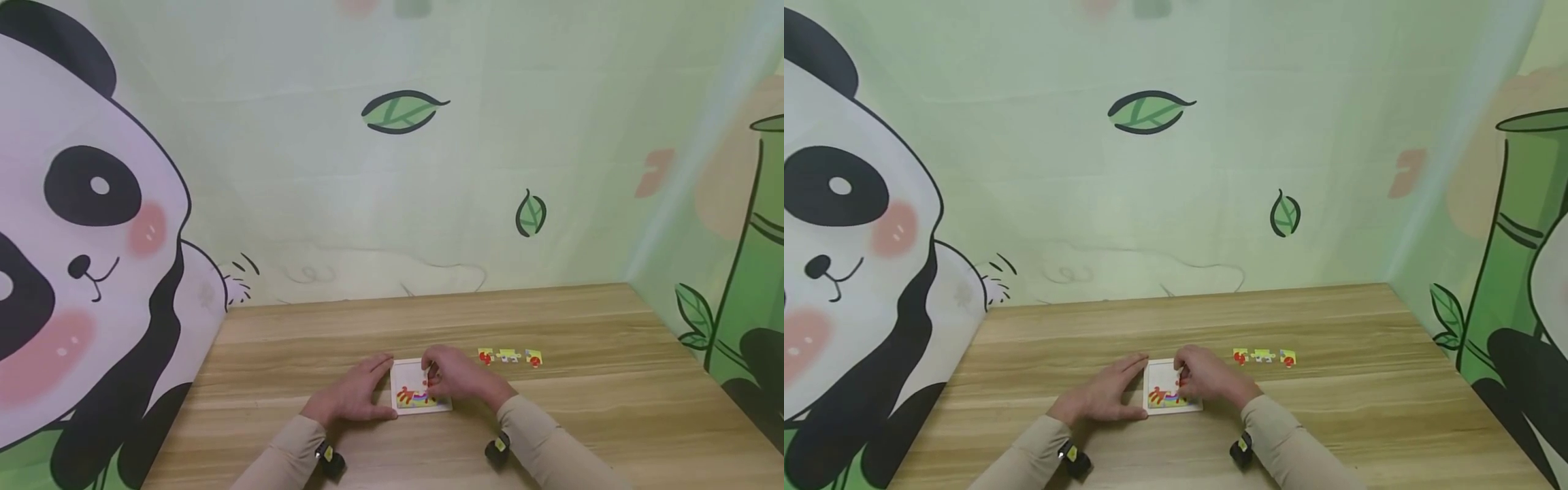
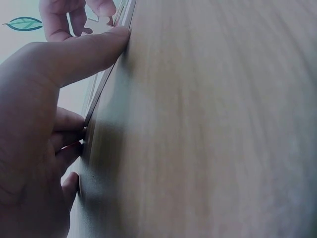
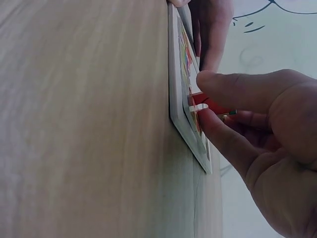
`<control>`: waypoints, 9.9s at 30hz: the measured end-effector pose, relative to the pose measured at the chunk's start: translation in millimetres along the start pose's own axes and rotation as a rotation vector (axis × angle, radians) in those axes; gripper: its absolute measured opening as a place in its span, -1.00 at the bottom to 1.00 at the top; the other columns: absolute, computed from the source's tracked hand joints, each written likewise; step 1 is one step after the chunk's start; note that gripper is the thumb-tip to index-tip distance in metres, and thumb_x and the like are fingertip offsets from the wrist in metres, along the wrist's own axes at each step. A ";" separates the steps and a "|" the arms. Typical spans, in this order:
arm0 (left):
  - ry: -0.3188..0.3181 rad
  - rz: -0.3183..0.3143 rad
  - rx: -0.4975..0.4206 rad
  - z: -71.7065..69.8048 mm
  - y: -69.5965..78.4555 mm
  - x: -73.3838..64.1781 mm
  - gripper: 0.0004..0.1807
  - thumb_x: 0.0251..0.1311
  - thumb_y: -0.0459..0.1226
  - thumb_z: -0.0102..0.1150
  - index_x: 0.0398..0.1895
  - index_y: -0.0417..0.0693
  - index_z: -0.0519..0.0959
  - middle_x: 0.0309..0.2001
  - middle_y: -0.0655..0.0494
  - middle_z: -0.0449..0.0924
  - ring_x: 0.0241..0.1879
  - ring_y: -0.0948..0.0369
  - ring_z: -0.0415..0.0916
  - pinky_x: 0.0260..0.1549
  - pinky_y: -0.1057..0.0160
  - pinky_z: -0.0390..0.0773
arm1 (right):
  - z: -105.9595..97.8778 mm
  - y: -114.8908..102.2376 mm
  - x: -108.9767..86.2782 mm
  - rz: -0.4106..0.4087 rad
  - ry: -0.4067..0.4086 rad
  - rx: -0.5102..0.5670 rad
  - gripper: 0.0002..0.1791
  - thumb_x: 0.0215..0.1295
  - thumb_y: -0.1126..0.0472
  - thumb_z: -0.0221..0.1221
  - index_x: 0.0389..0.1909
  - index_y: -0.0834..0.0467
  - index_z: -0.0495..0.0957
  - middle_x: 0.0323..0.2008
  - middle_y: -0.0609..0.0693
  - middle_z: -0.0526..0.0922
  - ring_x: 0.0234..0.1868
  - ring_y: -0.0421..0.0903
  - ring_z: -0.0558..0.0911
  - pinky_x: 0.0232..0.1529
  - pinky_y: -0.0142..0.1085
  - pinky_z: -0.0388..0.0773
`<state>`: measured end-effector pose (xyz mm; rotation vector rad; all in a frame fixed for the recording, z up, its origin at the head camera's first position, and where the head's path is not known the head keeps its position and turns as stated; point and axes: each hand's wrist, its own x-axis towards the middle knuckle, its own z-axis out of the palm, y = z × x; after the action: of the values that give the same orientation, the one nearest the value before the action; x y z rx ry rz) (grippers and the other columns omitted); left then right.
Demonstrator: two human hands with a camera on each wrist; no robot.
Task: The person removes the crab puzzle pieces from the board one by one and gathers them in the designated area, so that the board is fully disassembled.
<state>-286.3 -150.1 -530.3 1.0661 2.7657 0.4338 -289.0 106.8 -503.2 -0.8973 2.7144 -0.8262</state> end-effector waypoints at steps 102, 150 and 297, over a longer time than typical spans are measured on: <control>0.002 0.004 0.019 2.1 -2.0 -0.1 0.11 0.03 0.27 0.24 0.47 -0.25 0.12 0.49 -0.12 0.09 0.46 -0.03 0.09 0.44 0.00 0.16 | -11.2 2.4 -12.8 0.020 0.060 0.066 -0.50 0.01 0.27 0.41 0.04 0.29 0.59 -0.20 -0.02 0.63 -0.17 -0.06 0.66 -0.17 -0.26 0.69; -0.016 -0.017 0.013 -0.4 1.1 -0.4 0.12 0.03 0.28 0.24 0.49 -0.23 0.10 0.50 -0.10 0.07 0.48 -0.02 0.06 0.45 0.00 0.14 | -46.8 50.9 -73.4 0.079 0.179 0.017 -0.59 -0.08 0.31 0.43 -0.14 0.32 0.64 -0.28 -0.04 0.66 -0.20 -0.05 0.64 -0.12 -0.17 0.68; -0.016 -0.025 0.001 0.3 -0.2 -1.1 0.12 0.03 0.28 0.24 0.49 -0.22 0.09 0.52 -0.09 0.04 0.49 -0.01 0.04 0.46 0.01 0.12 | -2.0 -6.2 -14.8 0.096 -0.039 -0.174 -0.54 0.08 0.17 0.39 0.05 0.12 0.57 -0.13 -0.02 0.47 -0.27 -0.15 0.43 -0.25 -0.26 0.51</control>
<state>-285.5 -151.0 -530.5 1.0295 2.7625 0.4192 -274.6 112.4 -498.3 -0.7981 2.8033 -0.5561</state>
